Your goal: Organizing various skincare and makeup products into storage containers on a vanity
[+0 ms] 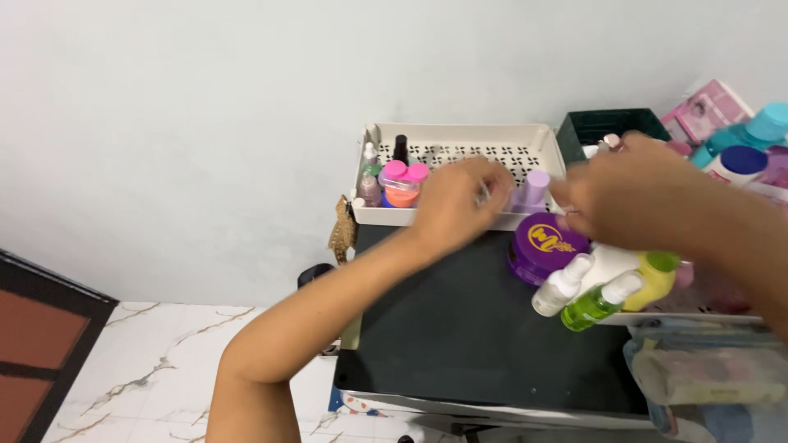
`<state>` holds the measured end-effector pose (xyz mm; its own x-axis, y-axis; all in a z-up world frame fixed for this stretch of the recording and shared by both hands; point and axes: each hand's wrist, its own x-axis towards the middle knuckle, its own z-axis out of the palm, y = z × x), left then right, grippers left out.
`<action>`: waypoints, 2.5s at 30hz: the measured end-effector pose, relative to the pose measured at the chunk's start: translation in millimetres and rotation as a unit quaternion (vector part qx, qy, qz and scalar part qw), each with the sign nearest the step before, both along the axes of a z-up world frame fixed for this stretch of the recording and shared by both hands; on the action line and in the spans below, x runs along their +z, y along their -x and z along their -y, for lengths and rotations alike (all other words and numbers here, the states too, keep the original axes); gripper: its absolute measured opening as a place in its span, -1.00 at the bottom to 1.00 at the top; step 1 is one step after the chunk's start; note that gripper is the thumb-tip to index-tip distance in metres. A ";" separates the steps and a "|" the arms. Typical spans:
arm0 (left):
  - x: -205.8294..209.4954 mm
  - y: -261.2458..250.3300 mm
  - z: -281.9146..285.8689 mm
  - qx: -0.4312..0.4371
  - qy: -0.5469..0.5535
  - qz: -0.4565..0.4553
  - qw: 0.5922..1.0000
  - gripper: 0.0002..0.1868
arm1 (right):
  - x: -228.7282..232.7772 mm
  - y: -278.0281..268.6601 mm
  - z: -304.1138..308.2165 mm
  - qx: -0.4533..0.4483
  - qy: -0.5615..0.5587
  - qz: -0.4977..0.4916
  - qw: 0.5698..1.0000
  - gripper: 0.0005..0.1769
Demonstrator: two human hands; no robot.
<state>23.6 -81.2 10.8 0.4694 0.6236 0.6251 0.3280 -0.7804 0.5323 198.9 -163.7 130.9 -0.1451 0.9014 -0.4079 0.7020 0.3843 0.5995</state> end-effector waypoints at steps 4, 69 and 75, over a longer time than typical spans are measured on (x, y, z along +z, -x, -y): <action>24.6 49.1 -86.4 0.232 -0.073 -0.158 0.957 -0.80 | 12.7 43.5 -64.6 -0.025 -0.079 -0.123 0.989 -0.61; -5.0 33.8 -13.0 0.063 -0.071 -0.047 0.994 -0.84 | -105.3 -32.5 -152.7 -0.039 -0.036 -0.188 0.981 -0.54; -8.9 45.7 -9.2 0.061 -0.041 -0.020 0.997 -0.85 | 5.3 12.8 -86.5 -0.039 -0.054 -0.252 0.966 -0.59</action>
<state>-22.1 -71.9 1.8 0.4181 0.6254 0.6589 0.4431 -0.7736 0.4531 186.1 -77.3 136.1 -0.2303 0.9508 -0.2071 0.9393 0.2728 0.2080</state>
